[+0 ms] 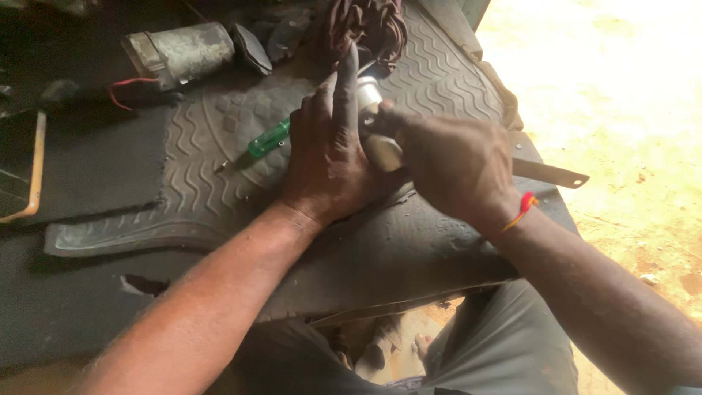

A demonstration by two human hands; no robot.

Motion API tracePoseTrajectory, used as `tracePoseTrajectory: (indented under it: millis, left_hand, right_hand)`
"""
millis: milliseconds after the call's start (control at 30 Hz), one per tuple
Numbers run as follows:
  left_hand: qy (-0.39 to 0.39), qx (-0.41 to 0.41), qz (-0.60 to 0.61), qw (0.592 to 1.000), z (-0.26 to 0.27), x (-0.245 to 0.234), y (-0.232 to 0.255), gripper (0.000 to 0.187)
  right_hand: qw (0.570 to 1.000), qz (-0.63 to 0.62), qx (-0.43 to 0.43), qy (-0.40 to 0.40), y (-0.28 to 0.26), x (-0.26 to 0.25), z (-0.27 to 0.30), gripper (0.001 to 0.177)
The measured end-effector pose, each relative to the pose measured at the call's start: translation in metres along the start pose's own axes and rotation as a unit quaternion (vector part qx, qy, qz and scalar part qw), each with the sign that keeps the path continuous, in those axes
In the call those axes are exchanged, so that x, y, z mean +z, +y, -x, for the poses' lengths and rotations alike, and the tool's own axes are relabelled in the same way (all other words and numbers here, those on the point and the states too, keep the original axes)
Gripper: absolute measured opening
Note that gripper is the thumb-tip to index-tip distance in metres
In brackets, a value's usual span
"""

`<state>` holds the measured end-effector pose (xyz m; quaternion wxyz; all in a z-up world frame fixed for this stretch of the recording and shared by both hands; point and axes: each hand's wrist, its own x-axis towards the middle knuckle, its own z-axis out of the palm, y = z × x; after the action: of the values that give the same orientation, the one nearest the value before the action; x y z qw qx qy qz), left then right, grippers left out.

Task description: The person is repairing a cylindrical electrical component, likely a starter motor, on a workbench. They use a screwdriver to adjust internal parts and connect wires to the terminals.

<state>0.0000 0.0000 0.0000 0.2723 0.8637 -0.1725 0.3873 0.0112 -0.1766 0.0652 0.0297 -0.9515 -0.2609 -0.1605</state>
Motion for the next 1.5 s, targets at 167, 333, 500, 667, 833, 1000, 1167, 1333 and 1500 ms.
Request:
tracePoseTrajectory:
  millis: [167,333,500,667,833,1000,1167,1333,1500]
  left_hand:
    - [-0.003,0.014,0.007,1.000,-0.004,-0.005,0.001,0.141]
    - [0.008,0.022,0.015,1.000,-0.004,-0.002,-0.001,0.138]
    - [0.009,0.012,0.009,1.000,-0.005,0.000,-0.001,0.132]
    - [0.048,0.067,0.021,0.996,-0.007,-0.005,-0.002,0.138]
    - [0.006,0.027,0.022,0.999,-0.008,-0.005,0.000,0.137]
    - [-0.025,-0.004,0.026,0.999,-0.005,0.000,-0.006,0.131]
    - [-0.058,-0.008,0.087,0.994,-0.006,-0.002,-0.017,0.155]
    - [-0.128,-0.075,0.217,0.965,-0.008,-0.007,-0.038,0.155]
    - [-0.143,-0.091,0.232,0.958,-0.009,-0.001,-0.047,0.155]
  right_hand:
    - [0.966,-0.115,-0.134,0.188,0.018,0.019,0.004,0.029]
    - [0.991,-0.011,-0.076,0.105,0.008,0.019,0.001,0.028]
    - [0.967,-0.021,-0.142,0.211,0.011,0.018,0.001,0.022]
    - [0.984,0.010,-0.104,0.146,0.008,0.015,-0.003,0.023]
    - [0.964,-0.112,-0.128,0.204,0.016,0.018,0.002,0.020]
    - [0.973,-0.044,-0.151,0.170,0.015,0.017,0.002,0.025]
    - [0.946,-0.169,-0.149,0.234,0.026,0.009,0.003,0.027]
    - [0.968,-0.156,-0.094,0.171,0.032,0.001,0.000,0.029]
    - [0.968,-0.177,-0.129,0.125,0.040,-0.021,-0.004,0.030]
